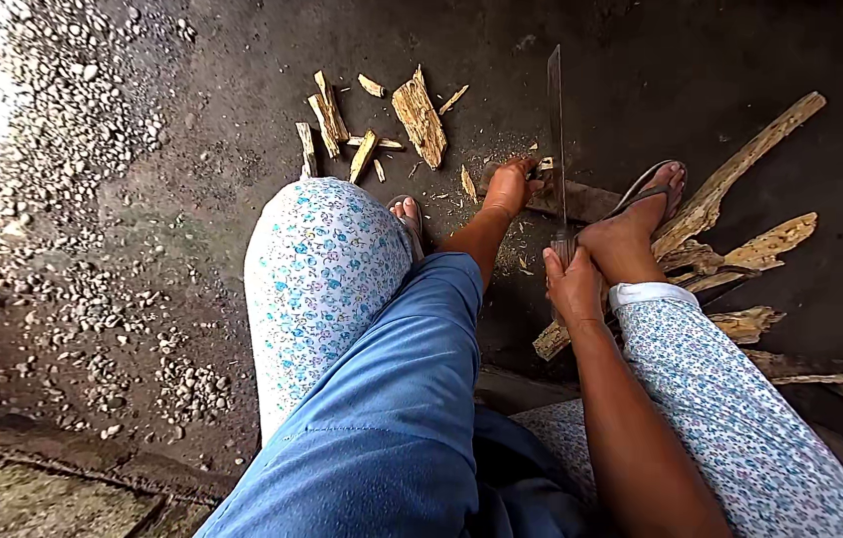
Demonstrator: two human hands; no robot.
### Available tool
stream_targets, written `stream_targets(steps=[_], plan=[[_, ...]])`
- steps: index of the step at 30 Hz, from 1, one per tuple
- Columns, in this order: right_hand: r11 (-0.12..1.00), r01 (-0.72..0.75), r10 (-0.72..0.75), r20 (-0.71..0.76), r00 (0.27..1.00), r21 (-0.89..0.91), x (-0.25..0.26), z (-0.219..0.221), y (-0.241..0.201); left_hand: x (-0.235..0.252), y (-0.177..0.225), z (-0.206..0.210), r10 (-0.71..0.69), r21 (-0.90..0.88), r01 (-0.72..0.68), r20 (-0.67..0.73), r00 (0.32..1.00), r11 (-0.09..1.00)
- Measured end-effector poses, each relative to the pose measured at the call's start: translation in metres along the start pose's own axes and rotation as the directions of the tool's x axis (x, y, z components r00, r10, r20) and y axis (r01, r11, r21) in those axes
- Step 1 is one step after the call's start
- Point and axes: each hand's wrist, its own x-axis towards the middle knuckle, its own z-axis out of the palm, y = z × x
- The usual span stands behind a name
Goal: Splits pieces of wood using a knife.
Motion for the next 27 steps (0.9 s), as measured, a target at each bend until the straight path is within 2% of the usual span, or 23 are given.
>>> stream_targets(steps=[3, 7, 10, 12, 13, 15, 16, 17, 18, 19, 20, 21, 23, 25, 27], plan=[[0.992, -0.057, 0.057, -0.004, 0.998, -0.111, -0.006, 0.001, -0.013, 0.0, -0.002, -0.003, -0.024, -0.027, 0.025, 0.011, 1.0, 0.999], [0.981, -0.05, 0.049, -0.011, 0.999, -0.187, -0.011, -0.001, -0.011, -0.004, -0.004, -0.005, -0.008, -0.084, 0.011, 0.043, 0.999, 0.996], [0.996, -0.002, -0.001, -0.034, 0.999, -0.09, -0.013, -0.014, -0.007, -0.01, -0.014, -0.008, -0.072, -0.227, 0.082, 0.052, 0.996, 0.97], [0.996, 0.085, -0.083, -0.132, 0.988, 0.009, -0.025, -0.029, -0.009, -0.013, -0.022, -0.013, -0.159, -0.372, 0.129, -0.052, 0.986, 0.919], [0.983, 0.175, -0.16, -0.216, 0.963, 0.054, -0.033, -0.036, -0.009, -0.014, -0.028, -0.016, -0.237, -0.443, 0.164, -0.115, 0.965, 0.881], [0.924, 0.377, -0.314, -0.427, 0.848, 0.068, -0.043, -0.042, -0.006, -0.02, -0.041, -0.024, -0.407, -0.529, 0.244, -0.215, 0.888, 0.813], [0.901, 0.433, -0.358, -0.508, 0.783, 0.034, -0.042, -0.04, -0.003, -0.023, -0.047, -0.029, -0.467, -0.535, 0.281, -0.25, 0.849, 0.797], [0.902, 0.431, -0.371, -0.533, 0.76, -0.013, -0.038, -0.034, 0.002, -0.027, -0.052, -0.034, -0.507, -0.523, 0.319, -0.268, 0.819, 0.791], [0.934, 0.351, -0.338, -0.477, 0.811, -0.065, -0.032, -0.026, 0.009, -0.034, -0.055, -0.037, -0.541, -0.5, 0.364, -0.272, 0.796, 0.786], [0.973, 0.192, -0.224, -0.32, 0.921, -0.13, -0.023, -0.02, 0.016, -0.04, -0.058, -0.038, -0.564, -0.471, 0.404, -0.267, 0.781, 0.784], [0.969, 0.03, -0.068, -0.146, 0.987, -0.246, -0.009, -0.018, 0.019, -0.046, -0.058, -0.036, -0.582, -0.452, 0.434, -0.264, 0.769, 0.779], [0.944, -0.049, 0.034, -0.052, 0.998, -0.326, 0.005, -0.018, 0.019, -0.051, -0.057, -0.035, -0.591, -0.434, 0.455, -0.256, 0.765, 0.777], [0.936, -0.095, 0.101, 0.001, 0.995, -0.34, 0.017, -0.023, 0.008, -0.054, -0.06, -0.038, -0.603, -0.403, 0.488, -0.233, 0.763, 0.774], [0.955, -0.08, 0.078, -0.019, 0.997, -0.286, 0.009, -0.034, 0.004, -0.059, -0.062, -0.034, -0.611, -0.392, 0.51, -0.197, 0.767, 0.766], [0.98, -0.005, -0.012, -0.088, 0.996, -0.197, -0.003, -0.045, -0.003, -0.051, -0.061, -0.038, -0.596, -0.387, 0.496, -0.198, 0.778, 0.777]])
